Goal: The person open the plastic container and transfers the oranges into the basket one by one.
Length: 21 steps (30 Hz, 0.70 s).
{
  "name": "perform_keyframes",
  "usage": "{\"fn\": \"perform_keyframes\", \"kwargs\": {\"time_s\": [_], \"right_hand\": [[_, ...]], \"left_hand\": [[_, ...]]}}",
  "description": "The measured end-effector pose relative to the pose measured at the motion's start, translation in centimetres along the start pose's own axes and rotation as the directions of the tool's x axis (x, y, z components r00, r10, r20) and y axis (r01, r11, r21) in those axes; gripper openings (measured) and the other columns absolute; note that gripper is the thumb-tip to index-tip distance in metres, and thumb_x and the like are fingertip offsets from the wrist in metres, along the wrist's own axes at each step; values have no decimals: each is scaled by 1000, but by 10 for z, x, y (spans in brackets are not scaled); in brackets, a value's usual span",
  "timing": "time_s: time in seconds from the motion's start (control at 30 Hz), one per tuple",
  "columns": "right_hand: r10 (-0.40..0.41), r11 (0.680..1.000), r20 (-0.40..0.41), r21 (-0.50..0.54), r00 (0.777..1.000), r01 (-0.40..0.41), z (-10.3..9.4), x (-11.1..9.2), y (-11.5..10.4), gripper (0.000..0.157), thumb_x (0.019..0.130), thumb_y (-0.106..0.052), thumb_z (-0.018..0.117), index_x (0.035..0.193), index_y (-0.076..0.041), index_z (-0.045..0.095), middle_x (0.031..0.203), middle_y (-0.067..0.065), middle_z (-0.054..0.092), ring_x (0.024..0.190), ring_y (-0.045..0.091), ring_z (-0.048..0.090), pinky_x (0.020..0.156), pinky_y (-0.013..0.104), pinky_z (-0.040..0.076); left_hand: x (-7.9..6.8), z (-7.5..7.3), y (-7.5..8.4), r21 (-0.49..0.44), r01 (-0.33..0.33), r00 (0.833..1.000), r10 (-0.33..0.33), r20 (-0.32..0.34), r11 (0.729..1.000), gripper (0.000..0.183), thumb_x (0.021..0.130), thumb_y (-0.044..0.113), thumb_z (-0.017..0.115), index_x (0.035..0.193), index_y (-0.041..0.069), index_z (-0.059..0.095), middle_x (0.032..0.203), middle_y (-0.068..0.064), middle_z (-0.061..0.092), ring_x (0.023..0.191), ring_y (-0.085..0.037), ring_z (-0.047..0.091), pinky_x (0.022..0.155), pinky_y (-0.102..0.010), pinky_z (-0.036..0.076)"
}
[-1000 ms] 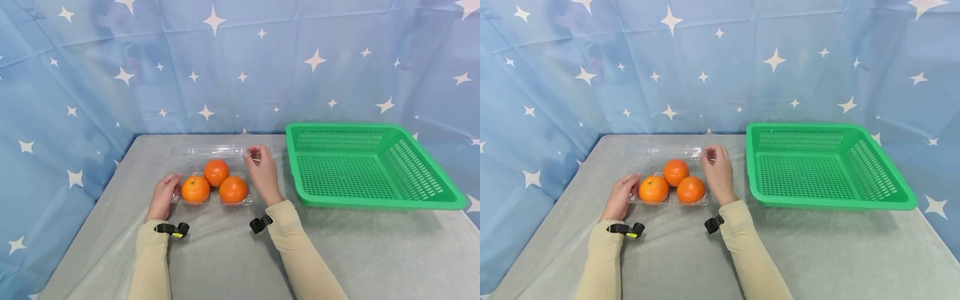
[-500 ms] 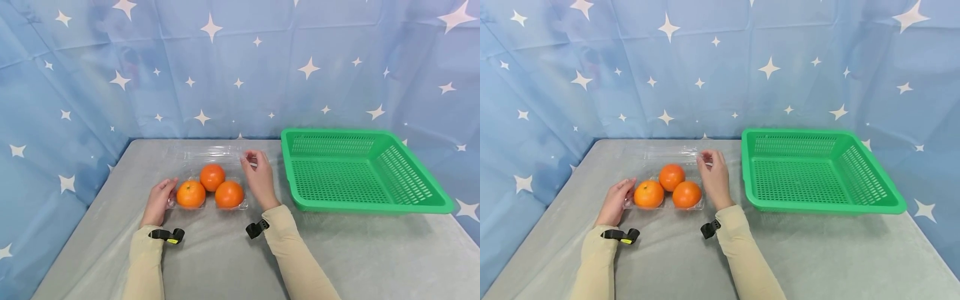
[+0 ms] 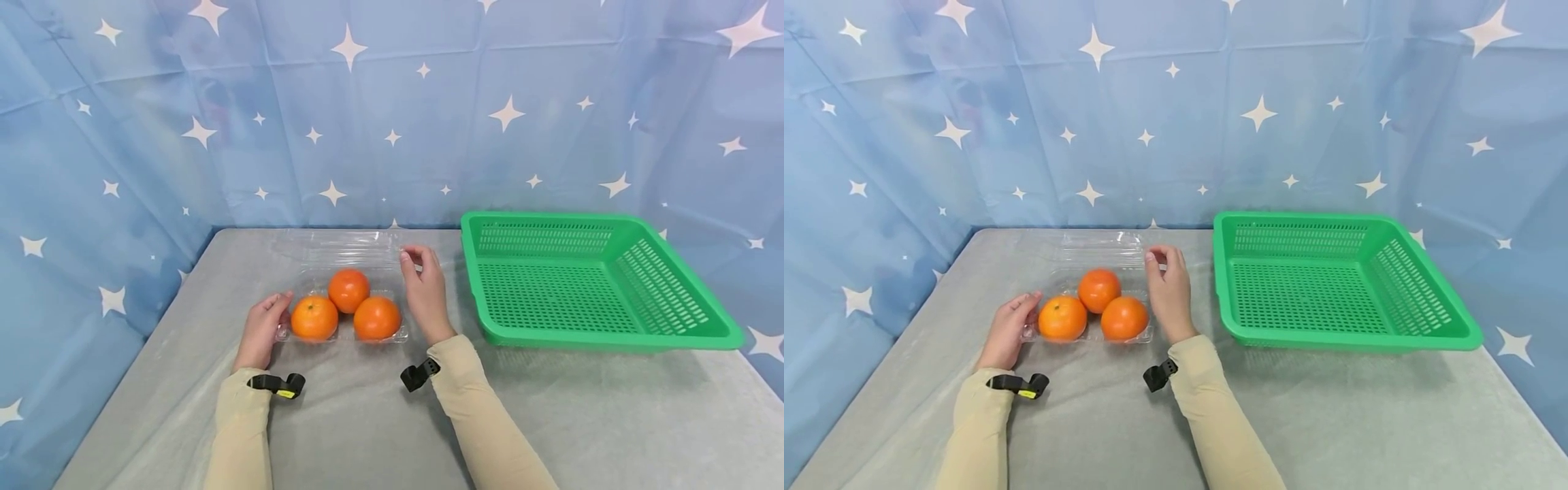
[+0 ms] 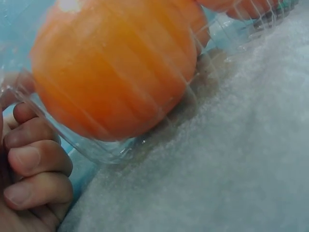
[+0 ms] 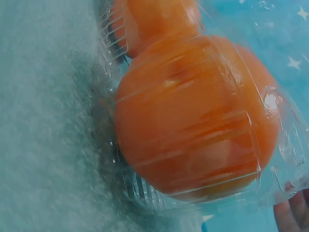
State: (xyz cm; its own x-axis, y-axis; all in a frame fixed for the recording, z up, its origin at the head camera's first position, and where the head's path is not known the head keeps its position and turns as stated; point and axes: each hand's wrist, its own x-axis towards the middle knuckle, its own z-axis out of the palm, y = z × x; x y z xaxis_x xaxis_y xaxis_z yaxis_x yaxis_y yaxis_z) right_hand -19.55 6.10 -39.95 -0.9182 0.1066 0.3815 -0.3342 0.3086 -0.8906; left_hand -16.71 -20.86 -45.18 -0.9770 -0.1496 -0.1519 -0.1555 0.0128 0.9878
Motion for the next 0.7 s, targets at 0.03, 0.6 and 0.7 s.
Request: {"fn": "perform_keyframes", "kwargs": {"time_s": [0.03, 0.6, 0.7], "right_hand": [[11, 1000, -5, 5, 1000, -11, 1, 1, 0, 30, 93, -34, 45, 110, -10, 50, 107, 1, 50, 98, 14, 47, 84, 32, 42], [113, 990, -21, 90, 993, -111, 4, 13, 8, 36, 90, -41, 49, 107, -10, 52, 105, 3, 54, 102, 16, 48, 89, 35, 38], [128, 988, -14, 93, 992, -126, 4, 13, 10, 36, 89, -41, 49, 108, -10, 52, 107, 3, 54, 104, 17, 48, 88, 36, 39]], "left_hand": [[0, 0, 0, -3, -1, 1000, 1, -3, 1000, 44, 85, 45, 54, 68, 7, 39, 56, 1, 35, 39, -10, 31, 37, -24, 27], [0, 1, -1, 41, -48, 998, 50, -31, 998, 49, 82, 48, 56, 66, 6, 38, 53, 0, 34, 40, -12, 31, 37, -25, 25], [-1, 1, -1, 47, -46, 998, 47, -34, 998, 50, 81, 50, 56, 66, 6, 38, 53, 0, 34, 40, -12, 31, 38, -25, 25]]}}
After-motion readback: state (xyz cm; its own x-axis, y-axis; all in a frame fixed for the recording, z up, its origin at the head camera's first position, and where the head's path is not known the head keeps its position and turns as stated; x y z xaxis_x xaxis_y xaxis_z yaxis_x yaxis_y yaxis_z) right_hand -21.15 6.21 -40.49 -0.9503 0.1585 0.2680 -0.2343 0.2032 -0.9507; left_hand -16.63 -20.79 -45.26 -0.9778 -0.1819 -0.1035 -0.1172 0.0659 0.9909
